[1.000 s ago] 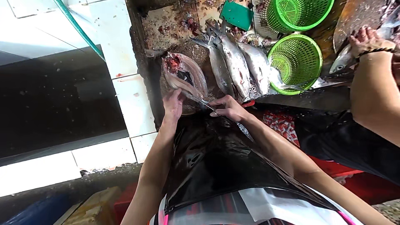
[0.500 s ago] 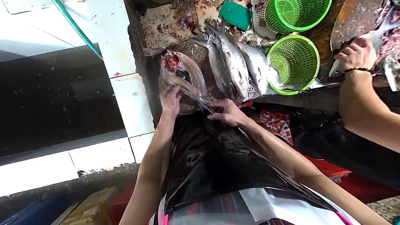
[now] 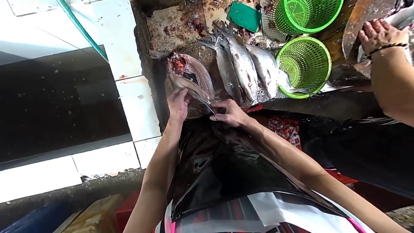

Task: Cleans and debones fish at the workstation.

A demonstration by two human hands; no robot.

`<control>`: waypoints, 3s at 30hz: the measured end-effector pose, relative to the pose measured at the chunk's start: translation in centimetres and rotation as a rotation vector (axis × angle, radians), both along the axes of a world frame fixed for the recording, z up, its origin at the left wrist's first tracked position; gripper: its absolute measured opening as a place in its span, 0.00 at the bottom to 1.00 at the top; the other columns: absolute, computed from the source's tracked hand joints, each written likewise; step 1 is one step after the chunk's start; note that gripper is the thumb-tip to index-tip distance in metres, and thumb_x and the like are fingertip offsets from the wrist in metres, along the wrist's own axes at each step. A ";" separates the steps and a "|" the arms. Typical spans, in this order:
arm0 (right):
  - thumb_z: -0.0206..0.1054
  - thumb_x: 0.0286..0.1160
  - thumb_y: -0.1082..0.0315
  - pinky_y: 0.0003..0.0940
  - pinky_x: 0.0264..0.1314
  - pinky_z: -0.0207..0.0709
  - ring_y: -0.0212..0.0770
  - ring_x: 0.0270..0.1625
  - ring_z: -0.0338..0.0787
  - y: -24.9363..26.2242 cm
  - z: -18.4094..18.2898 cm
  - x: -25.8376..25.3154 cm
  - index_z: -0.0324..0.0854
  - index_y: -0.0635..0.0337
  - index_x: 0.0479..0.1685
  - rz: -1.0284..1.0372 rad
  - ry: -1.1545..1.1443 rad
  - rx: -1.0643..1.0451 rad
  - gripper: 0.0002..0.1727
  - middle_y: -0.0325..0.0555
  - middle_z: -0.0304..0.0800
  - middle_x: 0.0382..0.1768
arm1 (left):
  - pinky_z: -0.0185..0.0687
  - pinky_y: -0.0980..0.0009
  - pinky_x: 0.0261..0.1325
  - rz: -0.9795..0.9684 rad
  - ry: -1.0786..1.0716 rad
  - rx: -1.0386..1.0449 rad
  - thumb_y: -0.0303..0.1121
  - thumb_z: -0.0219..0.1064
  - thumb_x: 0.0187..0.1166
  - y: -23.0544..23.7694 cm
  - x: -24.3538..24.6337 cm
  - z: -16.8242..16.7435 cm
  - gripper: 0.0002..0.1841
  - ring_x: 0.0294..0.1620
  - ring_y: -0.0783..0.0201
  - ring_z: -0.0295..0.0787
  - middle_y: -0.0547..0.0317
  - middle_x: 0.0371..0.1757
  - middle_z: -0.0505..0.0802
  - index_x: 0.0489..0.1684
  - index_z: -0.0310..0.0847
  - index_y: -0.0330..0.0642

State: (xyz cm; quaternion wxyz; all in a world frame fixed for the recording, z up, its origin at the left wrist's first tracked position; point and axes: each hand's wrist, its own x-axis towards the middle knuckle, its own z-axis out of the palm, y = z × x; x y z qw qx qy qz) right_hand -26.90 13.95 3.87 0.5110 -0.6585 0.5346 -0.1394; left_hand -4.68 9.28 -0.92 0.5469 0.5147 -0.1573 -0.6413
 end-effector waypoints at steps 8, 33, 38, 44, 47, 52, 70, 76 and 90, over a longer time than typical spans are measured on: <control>0.76 0.64 0.53 0.52 0.51 0.85 0.43 0.42 0.92 -1.0 -0.6 0.7 0.90 0.52 0.60 0.175 0.212 -0.139 0.24 0.44 0.94 0.41 | 0.92 0.51 0.51 -0.142 0.039 0.023 0.20 0.67 0.76 -0.3 1.2 -0.3 0.03 0.41 0.53 0.94 0.48 0.42 0.93 0.42 0.81 0.33; 0.61 0.79 0.75 0.41 0.49 0.90 0.47 0.58 0.93 -1.5 2.1 -1.6 0.40 0.56 0.97 -0.570 -0.612 -0.120 0.46 0.56 0.79 0.79 | 0.93 0.56 0.47 0.085 0.178 0.114 0.27 0.60 0.84 0.1 -2.8 0.1 0.07 0.38 0.54 0.93 0.47 0.40 0.92 0.49 0.81 0.33; 0.75 0.63 0.69 0.63 0.69 0.78 0.59 0.75 0.82 -0.9 4.0 -1.2 0.43 0.51 0.98 -0.115 0.342 -0.445 0.57 0.55 0.60 0.91 | 0.94 0.52 0.50 0.016 0.102 0.125 0.22 0.67 0.79 0.7 -2.1 -0.2 0.10 0.41 0.51 0.95 0.44 0.43 0.94 0.54 0.80 0.28; 0.82 0.59 0.64 0.61 0.51 0.86 0.48 0.44 0.94 -0.1 2.4 -2.6 0.91 0.46 0.60 0.233 0.386 -0.072 0.24 0.43 0.96 0.43 | 0.94 0.58 0.50 -0.199 -0.211 0.208 0.13 0.79 0.57 1.3 0.5 -0.3 0.29 0.48 0.54 0.94 0.42 0.54 0.93 0.62 0.78 0.29; 0.79 0.59 0.61 0.42 0.38 0.89 0.34 0.31 0.92 0.2 2.8 -3.0 0.94 0.51 0.49 0.009 -0.010 0.047 0.16 0.36 0.95 0.32 | 0.92 0.56 0.50 -0.168 -0.290 0.244 0.26 0.72 0.76 -0.2 2.0 0.3 0.15 0.45 0.55 0.92 0.45 0.48 0.91 0.57 0.80 0.29; 0.74 0.66 0.67 0.32 0.26 0.84 0.32 0.23 0.87 -0.3 3.1 -1.0 0.94 0.60 0.49 -0.138 -0.280 0.153 0.13 0.42 0.96 0.30 | 0.86 0.62 0.41 -0.113 -0.213 0.225 0.26 0.69 0.76 -1.6 2.4 0.2 0.03 0.37 0.62 0.87 0.54 0.38 0.89 0.38 0.81 0.37; 0.80 0.56 0.50 0.48 0.39 0.86 0.34 0.30 0.89 -3.8 -1.0 1.4 0.94 0.47 0.42 0.103 0.116 -0.114 0.17 0.33 0.92 0.27 | 0.92 0.56 0.51 -0.121 0.052 0.007 0.24 0.66 0.80 -1.5 1.9 -0.6 0.07 0.42 0.57 0.92 0.49 0.43 0.93 0.50 0.83 0.33; 0.79 0.61 0.70 0.47 0.67 0.89 0.49 0.65 0.92 -4.1 2.4 -1.8 0.57 0.59 0.92 0.003 -0.415 0.154 0.52 0.54 0.79 0.79 | 0.91 0.58 0.45 -0.017 0.073 0.112 0.23 0.66 0.76 -1.7 0.4 -0.2 0.07 0.37 0.58 0.90 0.51 0.39 0.91 0.48 0.80 0.36; 0.74 0.67 0.45 0.81 0.62 0.66 0.65 0.68 0.84 -2.8 2.3 -0.4 0.43 0.32 0.98 -0.105 0.497 -0.497 0.56 0.59 0.46 0.94 | 0.91 0.62 0.39 0.039 -0.066 0.081 0.28 0.62 0.83 -0.7 -3.2 -0.5 0.05 0.32 0.60 0.90 0.53 0.33 0.91 0.41 0.82 0.35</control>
